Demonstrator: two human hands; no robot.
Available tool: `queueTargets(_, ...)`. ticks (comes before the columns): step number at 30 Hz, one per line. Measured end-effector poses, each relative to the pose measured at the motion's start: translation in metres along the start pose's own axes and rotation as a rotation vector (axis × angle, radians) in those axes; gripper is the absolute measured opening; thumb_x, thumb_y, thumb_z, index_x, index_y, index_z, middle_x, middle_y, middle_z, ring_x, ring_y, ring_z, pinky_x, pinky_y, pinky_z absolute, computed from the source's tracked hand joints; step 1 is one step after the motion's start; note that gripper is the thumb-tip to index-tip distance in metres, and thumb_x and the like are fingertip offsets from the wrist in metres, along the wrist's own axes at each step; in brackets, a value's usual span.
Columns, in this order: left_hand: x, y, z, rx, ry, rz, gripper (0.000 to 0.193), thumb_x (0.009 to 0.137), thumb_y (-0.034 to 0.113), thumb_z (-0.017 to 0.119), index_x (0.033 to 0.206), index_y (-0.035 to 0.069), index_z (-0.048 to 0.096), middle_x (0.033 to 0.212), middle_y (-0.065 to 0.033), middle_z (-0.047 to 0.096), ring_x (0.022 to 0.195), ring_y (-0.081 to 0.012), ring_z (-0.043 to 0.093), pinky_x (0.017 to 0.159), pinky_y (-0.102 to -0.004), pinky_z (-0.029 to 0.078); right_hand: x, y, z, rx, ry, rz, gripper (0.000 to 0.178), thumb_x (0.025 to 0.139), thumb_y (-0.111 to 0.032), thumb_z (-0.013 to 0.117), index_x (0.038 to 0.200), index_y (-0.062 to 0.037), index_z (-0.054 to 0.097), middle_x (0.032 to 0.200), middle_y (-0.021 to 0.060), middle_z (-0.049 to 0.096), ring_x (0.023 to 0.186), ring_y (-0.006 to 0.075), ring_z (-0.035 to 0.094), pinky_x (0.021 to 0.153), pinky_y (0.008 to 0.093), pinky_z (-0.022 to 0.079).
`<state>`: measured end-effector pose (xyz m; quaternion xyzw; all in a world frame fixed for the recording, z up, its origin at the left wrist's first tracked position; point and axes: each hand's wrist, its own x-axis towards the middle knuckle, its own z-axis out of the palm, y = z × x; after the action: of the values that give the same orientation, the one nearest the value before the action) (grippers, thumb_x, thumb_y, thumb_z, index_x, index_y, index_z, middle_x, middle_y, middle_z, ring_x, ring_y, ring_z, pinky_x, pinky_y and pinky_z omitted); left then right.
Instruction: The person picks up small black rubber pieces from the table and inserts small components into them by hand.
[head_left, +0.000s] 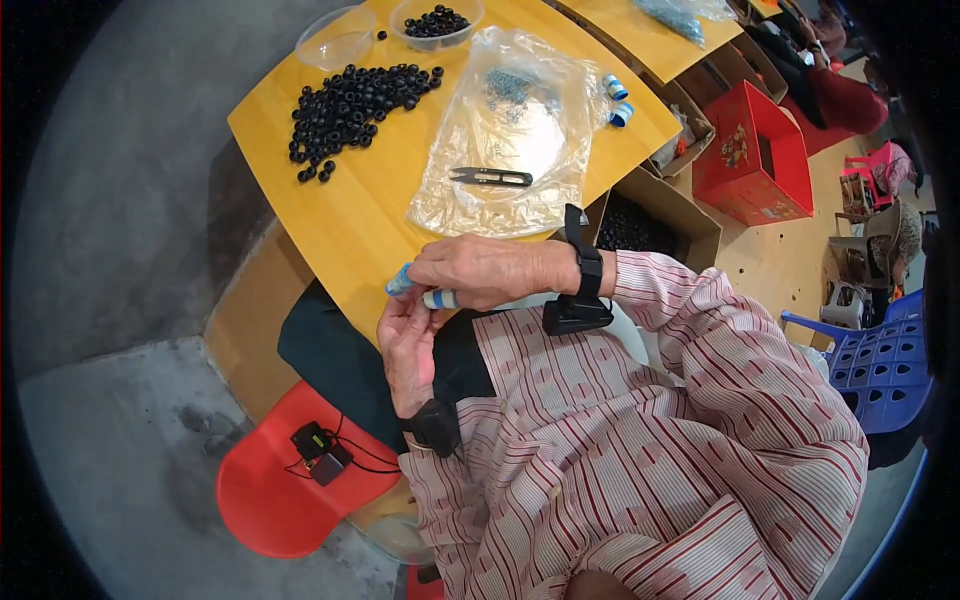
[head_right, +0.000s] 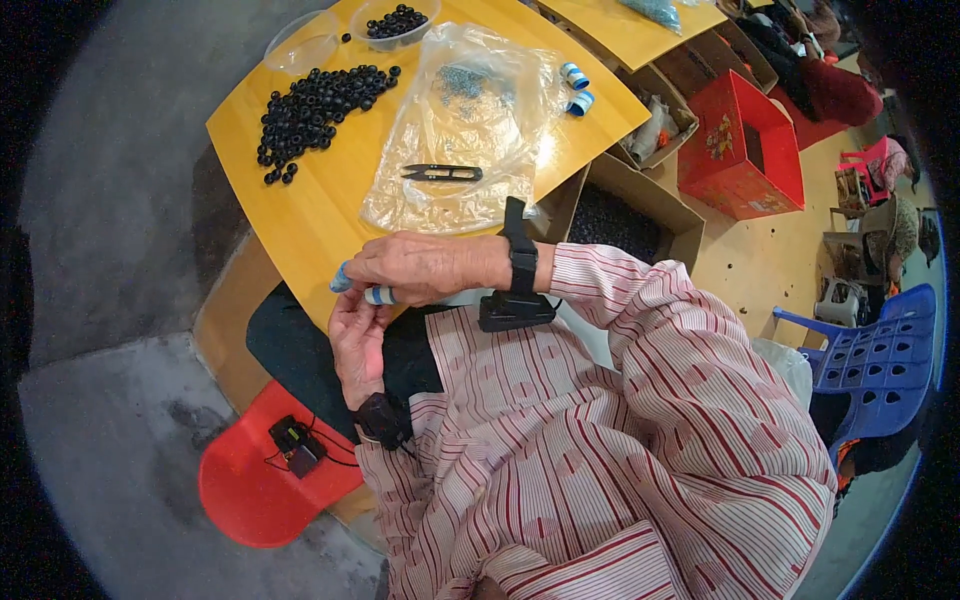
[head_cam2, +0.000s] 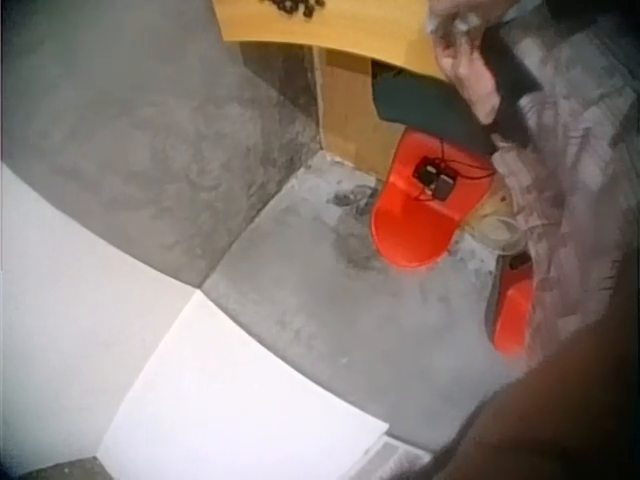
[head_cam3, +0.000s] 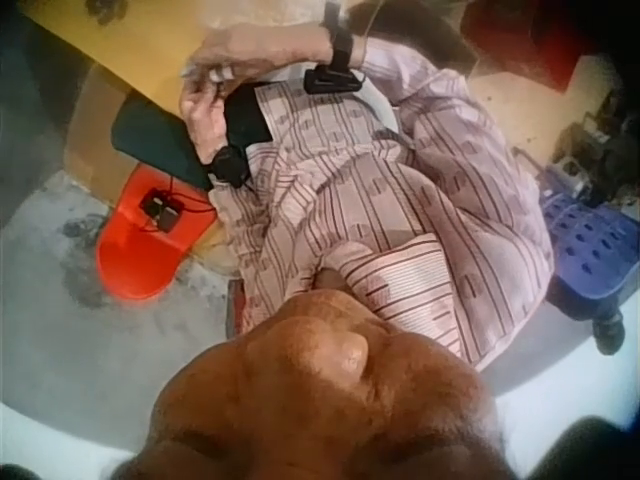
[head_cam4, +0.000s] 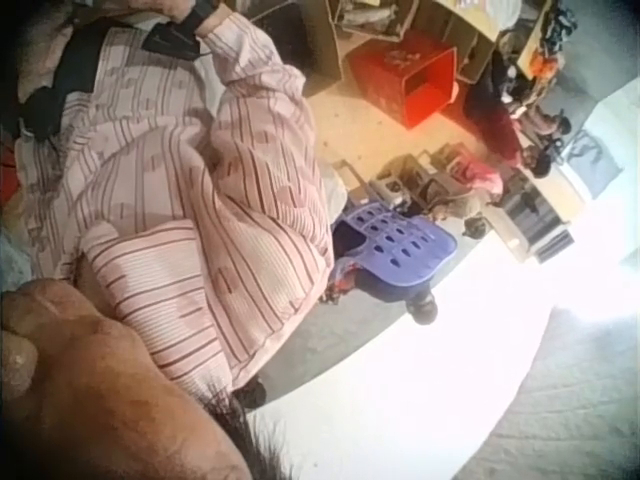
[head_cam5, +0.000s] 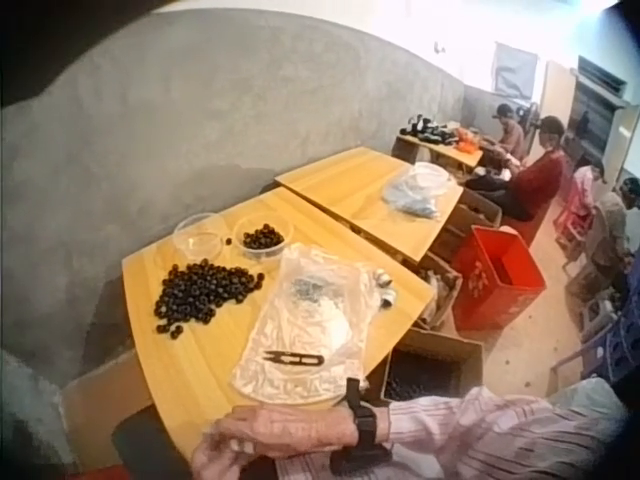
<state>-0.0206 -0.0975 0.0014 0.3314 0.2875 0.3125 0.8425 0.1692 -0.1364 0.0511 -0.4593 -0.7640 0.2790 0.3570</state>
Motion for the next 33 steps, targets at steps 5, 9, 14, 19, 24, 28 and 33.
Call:
queueTargets(5,0.001,0.000,-0.005,-0.010,-0.068,-0.037,0.031,0.090,0.008,0.060,0.118,-0.003,0.054,0.099,-0.0060,0.058,0.081,-0.0121,0.054,0.077,-0.0244,0.045,-0.024,0.026,-0.047,-0.208,0.283,0.171,0.039,0.075,-0.001,0.062,0.113,-0.0078,0.059,0.093,0.0116,0.062,0.089,0.0300,0.060,0.079,0.0382,0.049)
queueTargets(9,-0.002,0.003,-0.004,-0.036,-0.045,-0.021,0.031,0.090,0.008,0.060,0.118,-0.004,0.054,0.098,-0.0079,0.059,0.085,-0.0129,0.055,0.081,-0.0248,0.046,-0.051,0.074,-0.088,-0.486,0.401,0.331,0.031,0.078,0.000,0.058,0.108,-0.0061,0.059,0.090,0.0116,0.062,0.083,0.0295,0.060,0.077,0.0379,0.049)
queueTargets(14,-0.007,0.009,-0.001,-0.029,-0.017,-0.003,0.031,0.088,0.006,0.062,0.116,-0.004,0.053,0.101,-0.0104,0.059,0.088,-0.0148,0.055,0.082,-0.0256,0.047,-0.058,0.104,-0.091,-0.476,0.437,0.412,0.018,0.078,-0.001,0.055,0.096,-0.0035,0.056,0.090,0.0125,0.062,0.087,0.0329,0.058,0.075,0.0405,0.048)
queueTargets(19,-0.012,0.012,0.001,-0.008,-0.019,0.023,0.029,0.089,0.007,0.061,0.115,-0.004,0.054,0.100,-0.0097,0.060,0.091,-0.0145,0.057,0.086,-0.0258,0.047,-0.044,0.094,-0.084,-0.622,0.359,0.441,0.024,0.074,0.000,0.055,0.098,-0.0055,0.056,0.092,0.0126,0.062,0.092,0.0333,0.056,0.077,0.0424,0.048)
queueTargets(24,-0.019,0.013,0.001,-0.010,-0.009,0.040,0.027,0.089,0.006,0.061,0.114,-0.002,0.056,0.099,-0.0085,0.061,0.090,-0.0138,0.058,0.084,-0.0256,0.047,-0.043,0.098,-0.081,-0.758,0.229,0.517,0.034,0.072,-0.001,0.056,0.105,-0.0082,0.058,0.097,0.0097,0.063,0.098,0.0304,0.056,0.078,0.0404,0.050)
queueTargets(28,-0.024,0.017,0.004,-0.028,0.001,0.100,0.026,0.089,0.006,0.060,0.114,-0.001,0.056,0.098,-0.0081,0.062,0.089,-0.0136,0.059,0.083,-0.0249,0.048,-0.046,0.103,-0.076,-0.672,0.347,0.337,0.028,0.070,0.002,0.054,0.097,-0.0053,0.055,0.094,0.0121,0.060,0.094,0.0336,0.054,0.078,0.0415,0.047)
queueTargets(33,-0.030,0.024,0.020,-0.151,-0.025,0.162,0.026,0.089,0.004,0.059,0.114,-0.002,0.054,0.101,-0.0110,0.060,0.088,-0.0148,0.057,0.081,-0.0247,0.047,-0.057,0.105,-0.079,-0.658,0.358,0.313,0.024,0.070,0.000,0.057,0.094,-0.0040,0.056,0.089,0.0144,0.058,0.091,0.0357,0.053,0.077,0.0430,0.044)
